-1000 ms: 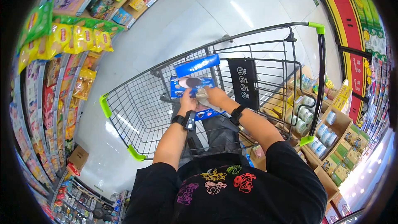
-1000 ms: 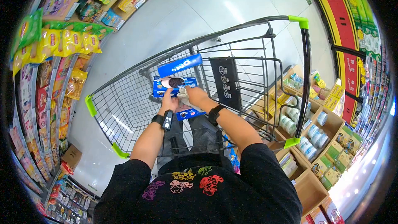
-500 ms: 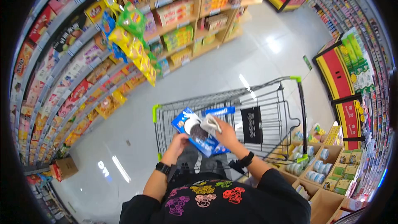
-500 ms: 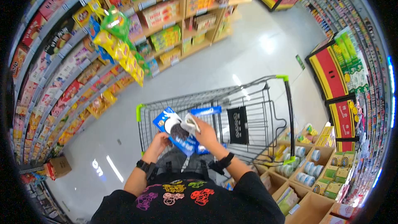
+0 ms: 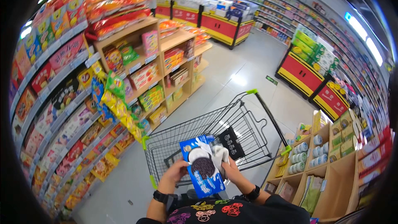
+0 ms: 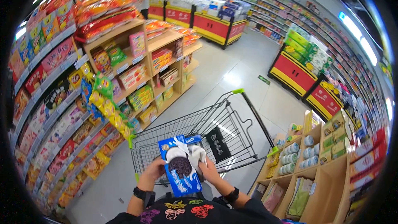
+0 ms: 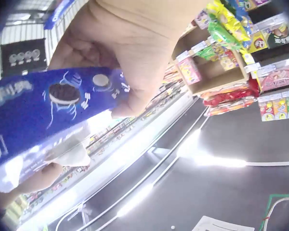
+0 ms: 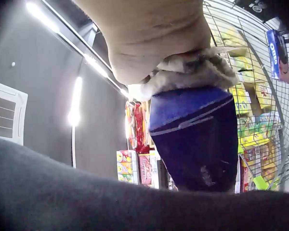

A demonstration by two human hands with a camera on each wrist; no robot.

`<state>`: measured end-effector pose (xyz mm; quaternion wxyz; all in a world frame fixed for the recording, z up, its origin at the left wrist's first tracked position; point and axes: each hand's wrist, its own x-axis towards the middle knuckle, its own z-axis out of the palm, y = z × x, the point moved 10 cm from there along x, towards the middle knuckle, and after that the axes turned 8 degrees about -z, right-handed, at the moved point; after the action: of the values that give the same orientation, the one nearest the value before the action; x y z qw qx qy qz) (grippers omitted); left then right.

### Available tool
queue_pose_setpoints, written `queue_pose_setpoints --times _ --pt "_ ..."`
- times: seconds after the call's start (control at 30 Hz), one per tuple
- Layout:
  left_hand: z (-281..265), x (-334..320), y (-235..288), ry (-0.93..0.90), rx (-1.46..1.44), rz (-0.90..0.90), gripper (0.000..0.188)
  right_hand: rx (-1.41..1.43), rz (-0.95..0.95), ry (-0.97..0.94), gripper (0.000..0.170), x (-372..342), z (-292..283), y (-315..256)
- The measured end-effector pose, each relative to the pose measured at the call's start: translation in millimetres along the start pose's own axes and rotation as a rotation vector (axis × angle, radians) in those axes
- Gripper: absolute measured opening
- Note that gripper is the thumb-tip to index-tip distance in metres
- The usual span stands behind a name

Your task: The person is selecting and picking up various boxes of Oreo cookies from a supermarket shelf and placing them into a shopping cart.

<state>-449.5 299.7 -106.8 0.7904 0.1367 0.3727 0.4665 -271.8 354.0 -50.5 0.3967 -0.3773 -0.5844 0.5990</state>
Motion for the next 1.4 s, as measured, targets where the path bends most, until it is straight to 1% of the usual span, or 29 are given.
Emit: queue_pose_setpoints --times 0.07,0.1,0.13,0.2,0.23,0.3,0.33,0.37,0.4,0.43,0.47,0.53,0.6,0.63,0.67,0.7,0.77,0.8,0.83,0.87,0.9,0.93,1.03,1.1,1.13,1.17,1.27,1.3,1.4 --pt "44.3 -6.5 -4.8 0.042 -0.042 -0.051 0.044 0.035 -0.01 0.047 0.035 -24.8 -9.5 -5.3" --pt "45.7 3.9 -22.5 0.053 -0.02 -0.13 0.04 -0.046 -0.054 0.036 0.036 -38.8 -14.7 -7.8" --pt "58.0 9.8 -27.2 0.024 0.039 -0.173 0.039 -0.163 -0.139 0.047 0.036 -50.1 -20.3 -18.8" --pt "85.5 19.0 -43.8 -0.037 0.146 -0.271 0.038 -0.338 -0.261 0.186 0.035 -78.6 -34.3 -59.6" --pt "106.5 21.6 -49.6 -0.118 0.181 -0.296 0.038 -0.433 -0.314 0.284 0.035 -94.4 -48.9 -69.3" --pt "142.3 26.9 -78.7 -0.223 0.261 -0.425 0.039 -0.635 -0.41 0.48 0.033 -131.8 -78.1 -89.4" --pt "160.4 25.7 -97.3 -0.274 0.302 -0.496 0.04 -0.611 -0.399 0.596 0.033 -152.5 -95.6 -94.3" --pt "191.1 20.0 -109.8 -0.355 0.337 -0.488 0.039 -0.588 -0.391 0.714 0.032 -173.6 -113.3 -100.4" --pt "210.7 18.8 -134.3 -0.404 0.345 -0.534 0.037 -0.566 -0.386 0.834 0.032 -199.9 -132.8 -105.0" --pt "227.9 16.3 -160.2 -0.451 0.353 -0.584 0.036 -0.538 -0.311 0.931 0.032 -225.7 -153.2 -96.4" --pt "247.1 13.9 -184.8 -0.502 0.364 -0.628 0.035 -0.594 -0.316 0.986 0.032 -251.7 -165.3 -106.3" --pt "273.6 4.2 -236.3 -0.523 0.352 -0.717 0.031 -0.693 -0.323 1.097 0.033 -304.5 -183.7 -124.4" --pt "286.8 -10.1 -288.0 -0.514 0.325 -0.807 0.03 -0.742 -0.247 1.144 0.035 -356.8 -193.4 -121.5" --pt "299.7 -25.3 -310.1 -0.564 0.303 -0.862 0.03 -0.779 -0.213 1.16 0.035 -384.0 -194.1 -129.3" --pt "306.9 -36.3 -331.7 -0.564 0.31 -0.913 0.03 -0.812 -0.171 1.177 0.036 -410.8 -192.8 -133.3" --pt "311.9 -46.6 -354.7 -0.56 0.322 -0.966 0.031 -0.793 -0.114 1.189 0.042 -438.4 -193.3 -124.3" --pt "314.2 -63.1 -392.0 -0.574 0.381 -1.051 0.034 -0.753 -0.076 1.211 0.051 -483.1 -178.4 -118.0" --pt "317.4 -66.1 -408.6 -0.629 0.441 -1.046 0.037 -0.736 -0.069 1.216 0.056 -500.1 -170.0 -116.1" --pt "327.6 -82.7 -415.1 -0.678 0.465 -1.078 0.039 -0.673 -0.004 1.226 0.069 -515.2 -162.3 -95.0" --pt "339.8 -96.2 -418.9 -0.73 0.478 -1.101 0.041 -0.611 -0.046 1.31 0.075 -530.7 -148.2 -103.9" --pt "343.7 -101.1 -427.5 -0.872 0.524 -1.105 0.048 -0.616 -0.017 1.311 0.076 -544.7 -141.9 -93.7" --pt "346.6 -115.9 -436.4 -0.939 0.513 -1.188 0.05 -0.624 0.011 1.3 0.077 -558.2 -137.4 -82.3" --pt "351.7 -151.4 -446.1 -1.113 0.463 -1.393 0.061 -0.293 -0.086 1.349 0.076 -587.1 -135.5 -59.6" --pt "351.2 -155.4 -449.5 -1.143 0.525 -1.297 0.065 -0.264 -0.102 1.391 0.075 -598.1 -136.6 -58.5" --pt "350.7 -155.4 -449.8 -1.158 0.558 -1.25 0.067 -0.249 -0.11 1.414 0.074 -600.3 -138.1 -58.2" --pt "347.4 -152.1 -451.4 -1.124 0.473 -1.277 0.066 -0.231 -0.144 1.42 0.072 -599.0 -140.3 -60.1" --pt "347.8 -161.5 -449.2 -0.831 0.057 -1.578 0.066 -0.102 -0.26 1.52 0.07 -598.5 -147.5 -64.0" --pt "348.9 -160.5 -449.6 -1.002 0.097 -1.465 0.067 -0.002 -0.295 1.544 0.068 -596.3 -148.7 -61.9" --pt "313.0 -124.6 -452.1 -0.752 0.579 -1.106 0.069 0.315 -0.394 1.586 0.061 -573.9 -163.7 -55.6"
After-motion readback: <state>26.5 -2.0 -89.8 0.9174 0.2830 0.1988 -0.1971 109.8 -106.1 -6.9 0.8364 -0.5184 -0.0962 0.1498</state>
